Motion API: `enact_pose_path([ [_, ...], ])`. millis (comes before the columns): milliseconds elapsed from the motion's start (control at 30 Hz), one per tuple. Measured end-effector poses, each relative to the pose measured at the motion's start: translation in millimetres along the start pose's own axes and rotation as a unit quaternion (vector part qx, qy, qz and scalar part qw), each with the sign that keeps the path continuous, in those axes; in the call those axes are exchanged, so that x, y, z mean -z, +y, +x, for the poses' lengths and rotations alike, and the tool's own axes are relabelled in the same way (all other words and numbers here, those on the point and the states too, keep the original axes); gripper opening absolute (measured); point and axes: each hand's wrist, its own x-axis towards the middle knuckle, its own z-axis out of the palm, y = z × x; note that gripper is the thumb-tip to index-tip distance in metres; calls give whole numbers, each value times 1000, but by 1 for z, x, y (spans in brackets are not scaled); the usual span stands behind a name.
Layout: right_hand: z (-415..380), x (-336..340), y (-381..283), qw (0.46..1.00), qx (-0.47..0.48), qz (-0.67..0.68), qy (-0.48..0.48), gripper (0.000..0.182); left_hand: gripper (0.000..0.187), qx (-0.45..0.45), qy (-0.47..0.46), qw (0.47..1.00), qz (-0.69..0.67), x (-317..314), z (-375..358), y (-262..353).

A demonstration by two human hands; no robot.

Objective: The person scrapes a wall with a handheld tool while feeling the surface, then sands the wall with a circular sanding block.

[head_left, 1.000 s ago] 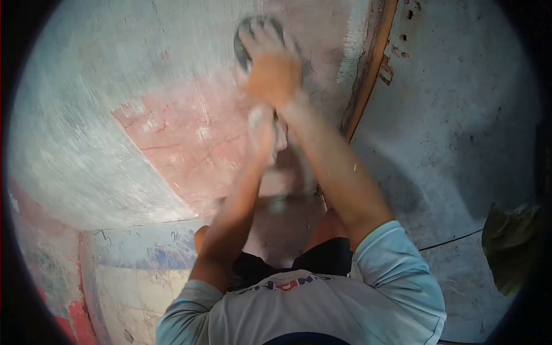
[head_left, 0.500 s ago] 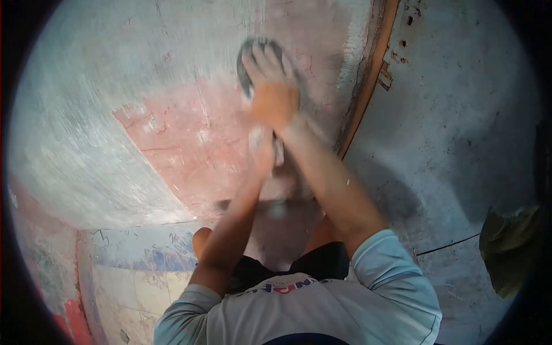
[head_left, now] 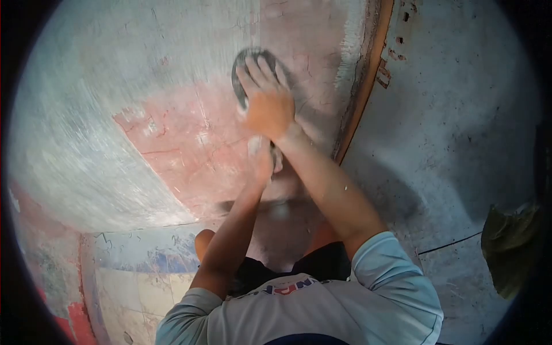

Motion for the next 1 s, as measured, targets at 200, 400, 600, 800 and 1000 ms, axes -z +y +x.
enact_pose_path([
  [200, 108, 64, -5, 999, -16, -27, 13, 71, 37, 18, -64, 997, -44, -27, 35, 96],
  [400, -10, -5, -1, 1000, 7, -14, 17, 69, 37, -253, 83, 948, 173, 68, 89, -102],
  [600, 70, 32, 0, 997, 19, -22, 77, 68, 38, -46, -15, 999, -17, -7, 83, 24],
  [800, 78, 28, 5, 995, 28, -47, 78, 66, 37, 16, -90, 992, -88, -1, 73, 9],
  [1000, -4, 3, -3, 999, 23, -26, 38, 67, 39, -15, 2, 999, 34, 34, 11, -45],
])
